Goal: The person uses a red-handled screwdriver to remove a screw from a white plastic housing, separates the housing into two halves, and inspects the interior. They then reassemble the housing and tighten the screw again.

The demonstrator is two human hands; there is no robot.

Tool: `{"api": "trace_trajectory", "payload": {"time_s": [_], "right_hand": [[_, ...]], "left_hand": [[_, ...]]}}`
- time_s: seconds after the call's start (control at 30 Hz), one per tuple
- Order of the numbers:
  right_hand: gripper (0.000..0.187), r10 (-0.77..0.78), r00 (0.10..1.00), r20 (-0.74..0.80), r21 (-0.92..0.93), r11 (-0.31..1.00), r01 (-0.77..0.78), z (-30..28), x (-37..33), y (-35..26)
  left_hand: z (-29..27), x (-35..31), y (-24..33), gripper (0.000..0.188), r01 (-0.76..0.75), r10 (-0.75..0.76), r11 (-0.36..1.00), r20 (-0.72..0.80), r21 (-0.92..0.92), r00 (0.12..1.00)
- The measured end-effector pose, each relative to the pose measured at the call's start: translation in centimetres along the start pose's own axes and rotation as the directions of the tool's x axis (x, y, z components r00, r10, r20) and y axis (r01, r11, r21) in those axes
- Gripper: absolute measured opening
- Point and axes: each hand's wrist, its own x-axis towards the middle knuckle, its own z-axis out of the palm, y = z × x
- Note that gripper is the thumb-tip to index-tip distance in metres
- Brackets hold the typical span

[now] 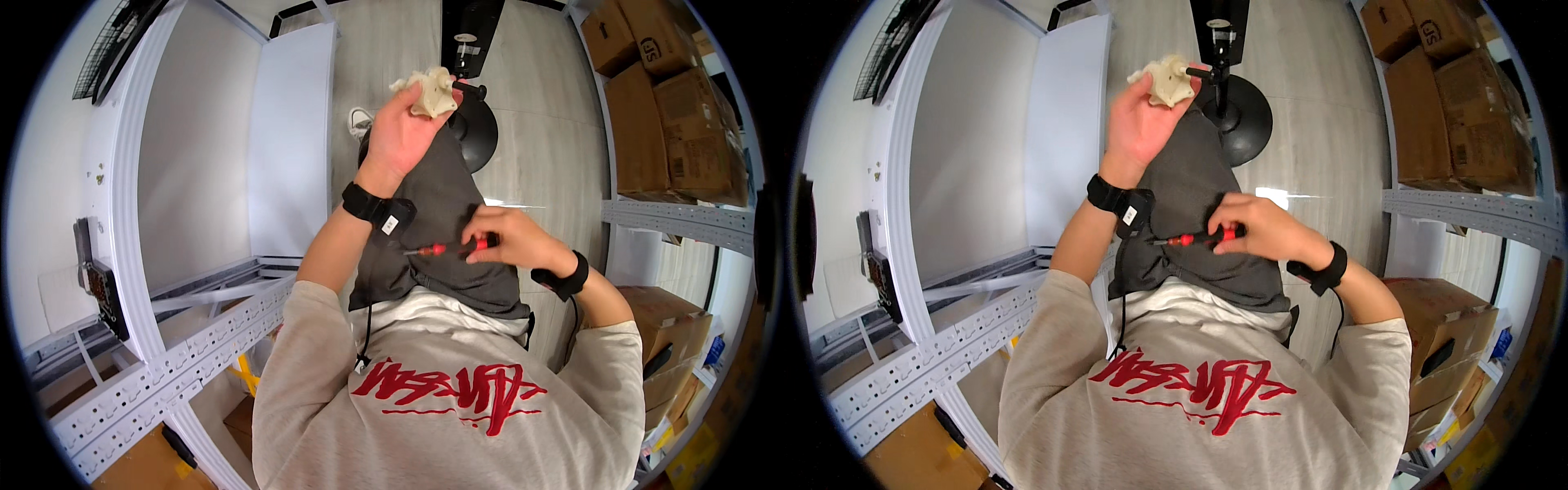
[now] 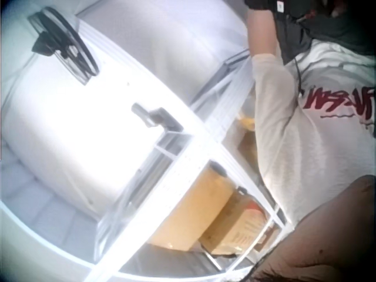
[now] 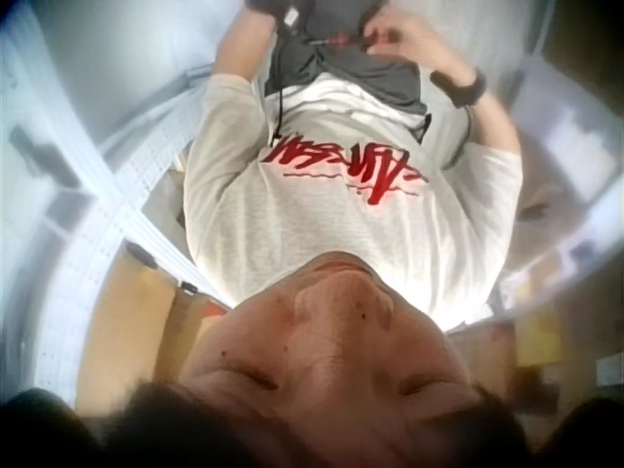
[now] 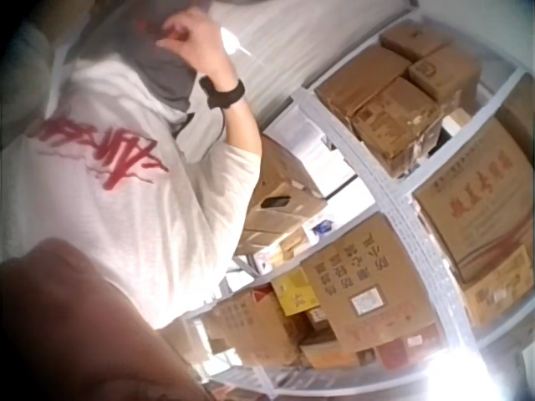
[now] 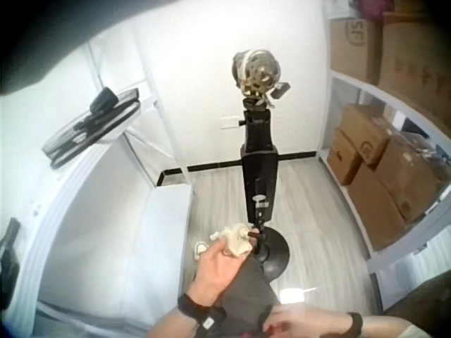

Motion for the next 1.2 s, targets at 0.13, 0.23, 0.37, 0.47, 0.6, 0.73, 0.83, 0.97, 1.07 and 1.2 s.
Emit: {"api": "trace_trajectory", "payload": {"time_s": [0.13, 0.23, 0.37, 0.47, 0.6, 0.73, 0.83, 0.97, 1.07, 1.2], "right_hand": [[0.032, -0.142, 0.987, 0.071, -0.252, 0.955, 0.156, 0.1, 0.1, 0.2], [0.034, -0.181, 0.975, 0.127, -0.348, 0.913, 0.215, 0.0, 0.6, 0.0], [0.038, -0.18, 0.959, 0.218, -0.464, 0.845, 0.264, -0.1, 1.4, -0.5], [0.041, -0.158, 0.952, 0.264, -0.494, 0.825, 0.274, -0.5, 1.7, -1.1], [0.04, -0.201, 0.959, 0.199, -0.506, 0.817, 0.276, -1.3, 1.6, -1.4], [0.037, -0.31, 0.912, -0.269, -0.446, 0.879, 0.167, -4.2, 2.2, -0.8], [0.035, -0.393, 0.709, -0.585, -0.55, 0.835, 0.009, -6.7, 2.8, -0.4], [0.048, -0.424, 0.665, -0.615, -0.596, 0.802, -0.039, -8.5, 4.3, 0.6], [0.041, -0.288, 0.753, -0.591, -0.438, 0.899, 0.0, -8.1, 5.1, 2.5], [0.03, -0.227, 0.785, -0.576, -0.381, 0.924, -0.012, -7.8, 5.3, 3.9]], "left_hand": [[-1.8, 0.4, -1.2, 0.027, -0.016, 0.015, 0.997, 0.013, 0.076, 1.0], [-1.9, 0.4, -1.3, 0.029, 0.0, -0.015, 0.978, 0.068, 0.208, 0.998], [-1.6, 0.0, -1.7, 0.032, 0.003, -0.032, 0.937, 0.077, 0.349, 0.996], [-1.7, 0.1, -1.9, 0.035, 0.033, -0.064, 0.912, 0.064, 0.409, 0.996], [-1.3, 0.0, -1.8, 0.039, 0.058, -0.093, 0.891, 0.057, 0.449, 0.994], [-0.4, -0.6, -2.0, 0.042, 0.065, -0.089, 0.877, 0.029, 0.476, 0.996], [-0.6, -0.5, -2.2, 0.042, 0.076, -0.11, 0.877, 0.045, 0.475, 0.993], [-0.8, 0.2, -2.7, 0.036, 0.133, -0.16, 0.858, 0.012, 0.496, 0.987], [-0.8, 0.2, -3.0, 0.037, 0.123, -0.157, 0.816, 0.012, 0.564, 0.988], [-0.8, 0.2, -3.2, 0.035, 0.144, -0.17, 0.804, -0.008, 0.577, 0.985]]}}
